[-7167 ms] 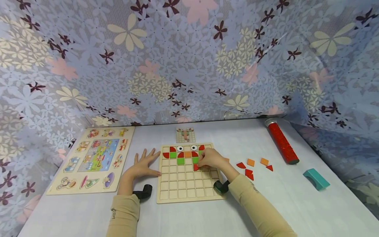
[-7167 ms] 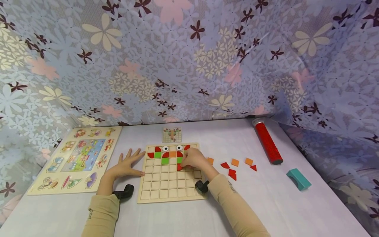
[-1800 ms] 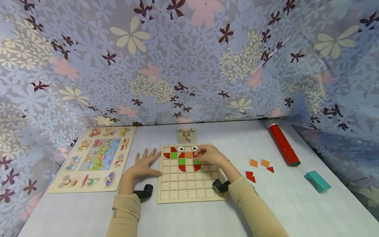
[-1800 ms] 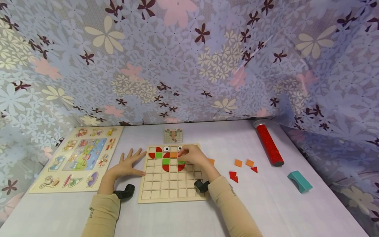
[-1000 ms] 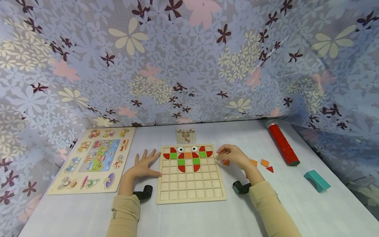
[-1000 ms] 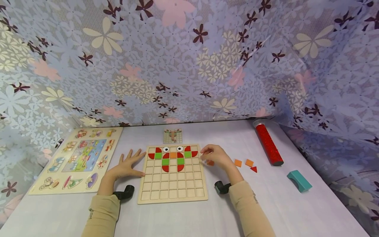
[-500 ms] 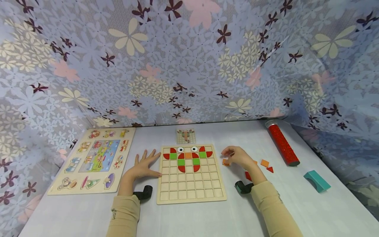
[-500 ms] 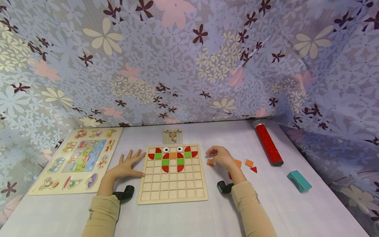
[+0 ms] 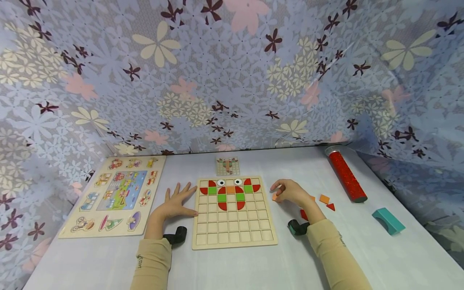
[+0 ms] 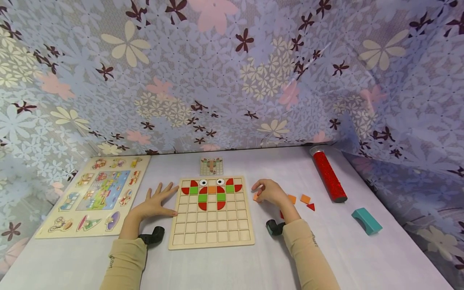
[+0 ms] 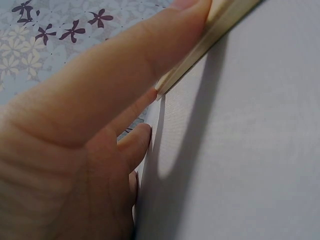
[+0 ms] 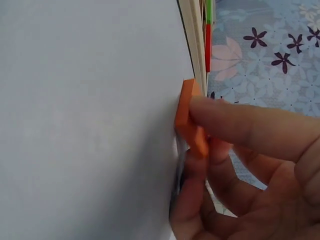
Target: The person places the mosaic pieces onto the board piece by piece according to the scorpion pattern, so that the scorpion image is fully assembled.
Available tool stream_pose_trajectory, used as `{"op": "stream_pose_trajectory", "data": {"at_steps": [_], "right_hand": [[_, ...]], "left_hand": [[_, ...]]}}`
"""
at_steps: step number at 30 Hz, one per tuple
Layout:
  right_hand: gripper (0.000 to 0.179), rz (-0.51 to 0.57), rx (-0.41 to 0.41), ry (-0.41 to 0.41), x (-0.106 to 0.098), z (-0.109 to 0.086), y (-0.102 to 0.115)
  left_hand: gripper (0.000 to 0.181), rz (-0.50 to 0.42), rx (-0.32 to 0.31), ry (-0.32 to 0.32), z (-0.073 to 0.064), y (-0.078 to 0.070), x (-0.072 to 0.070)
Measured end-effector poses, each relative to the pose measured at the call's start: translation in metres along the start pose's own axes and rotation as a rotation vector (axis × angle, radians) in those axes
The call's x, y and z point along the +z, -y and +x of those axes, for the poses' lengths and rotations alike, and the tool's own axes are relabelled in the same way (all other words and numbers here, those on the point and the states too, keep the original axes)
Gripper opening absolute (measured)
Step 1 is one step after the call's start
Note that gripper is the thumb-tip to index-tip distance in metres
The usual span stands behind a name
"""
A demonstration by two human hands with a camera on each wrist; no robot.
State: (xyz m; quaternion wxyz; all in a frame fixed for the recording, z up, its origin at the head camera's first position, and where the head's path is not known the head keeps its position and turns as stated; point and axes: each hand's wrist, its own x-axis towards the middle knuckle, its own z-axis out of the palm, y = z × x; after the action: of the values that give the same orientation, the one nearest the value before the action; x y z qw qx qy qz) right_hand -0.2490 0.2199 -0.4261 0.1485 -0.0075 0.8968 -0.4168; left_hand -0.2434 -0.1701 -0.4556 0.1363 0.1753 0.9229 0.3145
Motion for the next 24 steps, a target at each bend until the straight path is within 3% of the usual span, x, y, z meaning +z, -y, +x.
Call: {"op": "stream_pose_trajectory", "data": {"at_steps": [9, 17, 24], "right_hand": [[0.037, 0.092, -0.067, -0.062, 0.000, 0.003, 0.014], [0.029, 0.271, -0.106, 0.003, 0.016, 0.012, 0.039], [0.025, 0.267, -0.141, 0.032, 0.037, 0.017, 0.060]], "left_hand": [[0.096, -0.002, 0.004, -0.005, 0.000, -0.001, 0.000], [0.095, -0.005, 0.000, -0.002, -0.001, -0.003, -0.001], [0.095, -0.001, -0.002, 0.001, -0.001, -0.003, -0.001]]}}
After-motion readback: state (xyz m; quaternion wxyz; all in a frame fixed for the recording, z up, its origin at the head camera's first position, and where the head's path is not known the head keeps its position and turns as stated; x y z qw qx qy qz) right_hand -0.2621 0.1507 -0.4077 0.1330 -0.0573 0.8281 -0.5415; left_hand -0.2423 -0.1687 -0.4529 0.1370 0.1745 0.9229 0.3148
